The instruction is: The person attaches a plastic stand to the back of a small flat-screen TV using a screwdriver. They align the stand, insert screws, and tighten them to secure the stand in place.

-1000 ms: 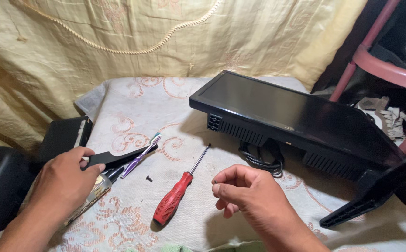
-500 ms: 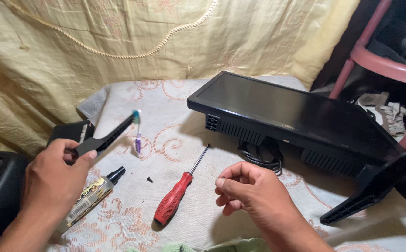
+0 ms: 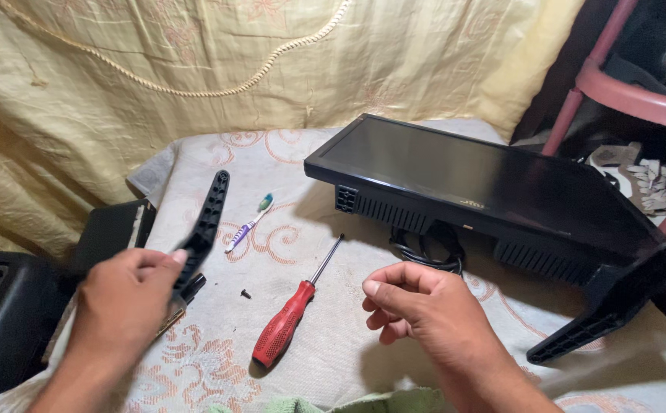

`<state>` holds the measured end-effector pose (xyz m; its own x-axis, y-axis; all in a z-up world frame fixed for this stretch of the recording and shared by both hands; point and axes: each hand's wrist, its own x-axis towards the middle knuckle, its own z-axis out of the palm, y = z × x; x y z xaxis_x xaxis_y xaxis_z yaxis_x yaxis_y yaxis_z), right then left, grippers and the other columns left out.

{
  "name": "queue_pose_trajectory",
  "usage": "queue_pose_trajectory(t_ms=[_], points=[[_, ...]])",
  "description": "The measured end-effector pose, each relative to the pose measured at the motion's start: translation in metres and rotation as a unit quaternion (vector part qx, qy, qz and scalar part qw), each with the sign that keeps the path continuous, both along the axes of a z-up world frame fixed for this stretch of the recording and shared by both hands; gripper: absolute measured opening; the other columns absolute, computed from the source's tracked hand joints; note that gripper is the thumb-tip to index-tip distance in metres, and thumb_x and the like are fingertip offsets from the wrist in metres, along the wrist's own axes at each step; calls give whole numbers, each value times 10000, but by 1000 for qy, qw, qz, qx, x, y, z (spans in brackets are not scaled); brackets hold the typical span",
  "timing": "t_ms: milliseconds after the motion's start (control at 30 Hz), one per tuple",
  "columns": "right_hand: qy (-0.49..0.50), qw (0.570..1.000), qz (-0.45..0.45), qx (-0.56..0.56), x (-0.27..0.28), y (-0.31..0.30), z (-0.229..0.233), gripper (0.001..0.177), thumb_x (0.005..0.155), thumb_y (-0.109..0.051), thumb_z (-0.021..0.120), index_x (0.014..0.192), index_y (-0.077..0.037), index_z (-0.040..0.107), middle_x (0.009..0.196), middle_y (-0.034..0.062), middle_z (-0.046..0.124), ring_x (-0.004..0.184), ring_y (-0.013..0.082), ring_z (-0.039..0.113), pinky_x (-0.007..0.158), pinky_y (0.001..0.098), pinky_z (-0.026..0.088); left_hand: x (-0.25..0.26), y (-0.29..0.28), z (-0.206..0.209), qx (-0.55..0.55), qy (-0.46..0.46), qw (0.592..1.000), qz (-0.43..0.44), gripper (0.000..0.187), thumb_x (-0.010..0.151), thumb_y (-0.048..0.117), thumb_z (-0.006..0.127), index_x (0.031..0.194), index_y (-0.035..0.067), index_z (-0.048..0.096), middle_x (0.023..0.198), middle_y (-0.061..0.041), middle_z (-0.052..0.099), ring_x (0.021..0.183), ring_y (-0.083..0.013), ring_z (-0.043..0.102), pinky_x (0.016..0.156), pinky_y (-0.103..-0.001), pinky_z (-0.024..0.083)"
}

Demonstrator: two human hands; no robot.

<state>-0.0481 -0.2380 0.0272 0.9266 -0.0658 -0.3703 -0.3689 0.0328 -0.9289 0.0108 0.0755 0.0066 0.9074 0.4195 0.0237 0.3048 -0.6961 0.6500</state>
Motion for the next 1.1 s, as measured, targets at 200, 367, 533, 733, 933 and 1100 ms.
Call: queue_pose_trajectory(t_ms=[200, 367, 533, 733, 933, 1100], points=[[2, 1000, -5, 13, 1, -1, -5, 227, 888, -227, 737, 938, -6, 761, 777, 61, 723, 715, 150, 677, 648, 305, 551, -19, -39, 7, -135, 34, 990, -19, 360, 955, 378, 730, 1009, 26, 779, 648, -105, 714, 557, -171, 569, 536, -353, 440], [-16, 999, -10, 39, 1, -3, -8, 220, 896, -207, 725, 953, 5, 742, 794, 70, 722, 717, 153, 672, 652, 312, 559, -34, -61, 5, -181, 73, 978, -70, 328, 929, 364, 740, 1004, 52, 808, 638, -102, 691, 566, -157, 572, 554, -331, 456], [-1, 999, -29, 17, 1, -5, -6, 238, 909, -240, 718, 942, -5, 735, 792, 67, 728, 711, 150, 661, 646, 297, 538, -46, -76, 2, -197, 104, 962, -156, 297, 898, 317, 748, 1055, 71, 800, 688, -69, 752, 619, -127, 660, 603, -291, 535], [-64, 997, -25, 31, 0, -7, -4, 214, 884, -183, 697, 942, 19, 737, 773, 76, 725, 684, 150, 658, 620, 299, 539, -51, -89, 10, -99, 124, 964, -211, 338, 884, 324, 766, 1180, 165, 793, 779, -96, 748, 707, -179, 678, 685, -318, 556], [-65, 996, -15, 56, 1, -10, -4, 196, 879, -177, 698, 944, 4, 734, 794, 70, 735, 701, 144, 661, 609, 287, 534, -46, -110, 18, -97, 48, 959, -264, 363, 802, 299, 776, 1119, 122, 763, 787, -119, 771, 725, -232, 734, 733, -337, 568], [-62, 997, -18, 33, 2, -15, -9, 187, 860, -180, 721, 935, -15, 764, 821, 49, 747, 758, 120, 672, 609, 283, 534, -32, -130, 15, -102, 27, 954, -282, 425, 768, 219, 760, 1171, 87, 737, 817, -95, 762, 744, -194, 738, 713, -315, 561]])
